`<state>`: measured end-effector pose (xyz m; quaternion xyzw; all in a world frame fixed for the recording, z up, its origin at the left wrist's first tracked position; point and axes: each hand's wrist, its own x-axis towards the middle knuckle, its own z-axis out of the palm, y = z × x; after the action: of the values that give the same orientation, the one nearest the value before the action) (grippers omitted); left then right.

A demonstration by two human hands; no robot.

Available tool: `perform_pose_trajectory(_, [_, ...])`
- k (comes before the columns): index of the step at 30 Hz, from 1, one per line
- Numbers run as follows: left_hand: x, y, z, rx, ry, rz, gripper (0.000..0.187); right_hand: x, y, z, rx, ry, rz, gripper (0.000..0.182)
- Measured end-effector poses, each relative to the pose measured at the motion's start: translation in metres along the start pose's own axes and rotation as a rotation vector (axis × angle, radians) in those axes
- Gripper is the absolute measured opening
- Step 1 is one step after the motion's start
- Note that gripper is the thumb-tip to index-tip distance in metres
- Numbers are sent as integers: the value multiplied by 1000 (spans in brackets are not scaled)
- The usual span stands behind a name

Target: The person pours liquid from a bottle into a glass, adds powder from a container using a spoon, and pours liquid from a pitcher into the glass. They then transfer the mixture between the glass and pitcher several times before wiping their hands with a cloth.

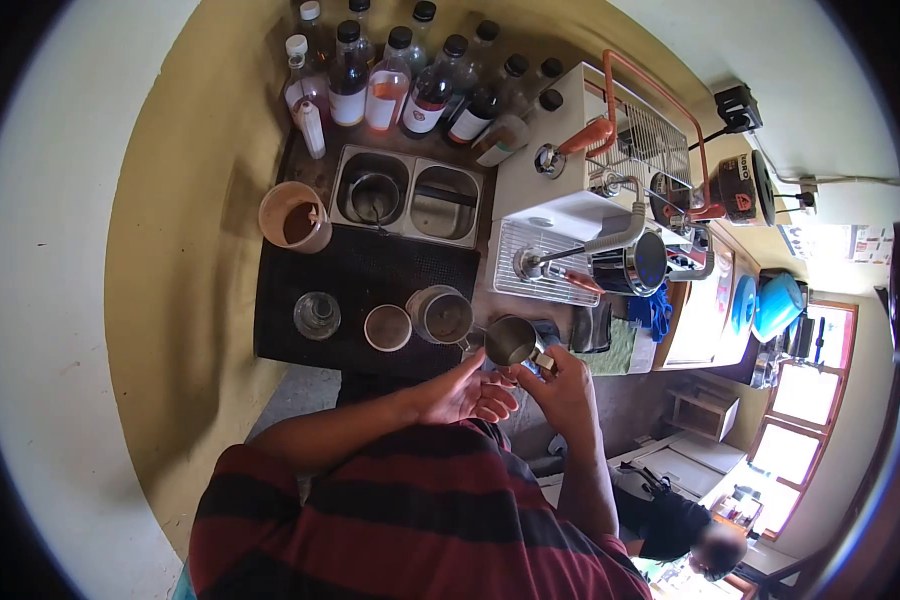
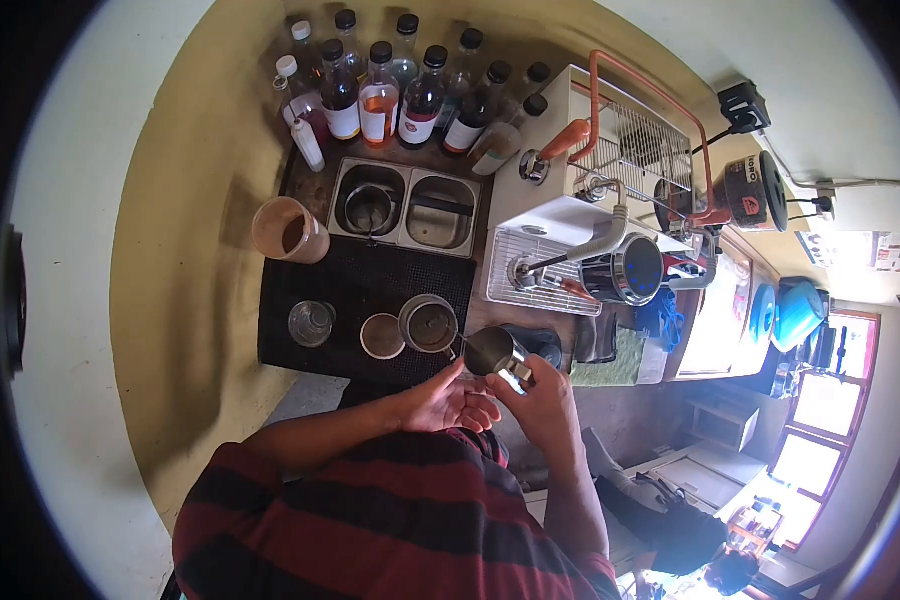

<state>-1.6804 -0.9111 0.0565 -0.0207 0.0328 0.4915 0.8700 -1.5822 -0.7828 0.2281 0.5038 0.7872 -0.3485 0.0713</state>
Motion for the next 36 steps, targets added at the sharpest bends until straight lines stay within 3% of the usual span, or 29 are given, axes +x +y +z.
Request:
perform_pose_trajectory(11, [-2, 0, 0, 28, -1, -4, 83, -1, 12, 8, 102, 37, -40, 45])
perform_pose_trajectory(36, [-10, -8, -3, 17, -9, -7, 81, -11, 2, 9, -17, 20, -30, 48])
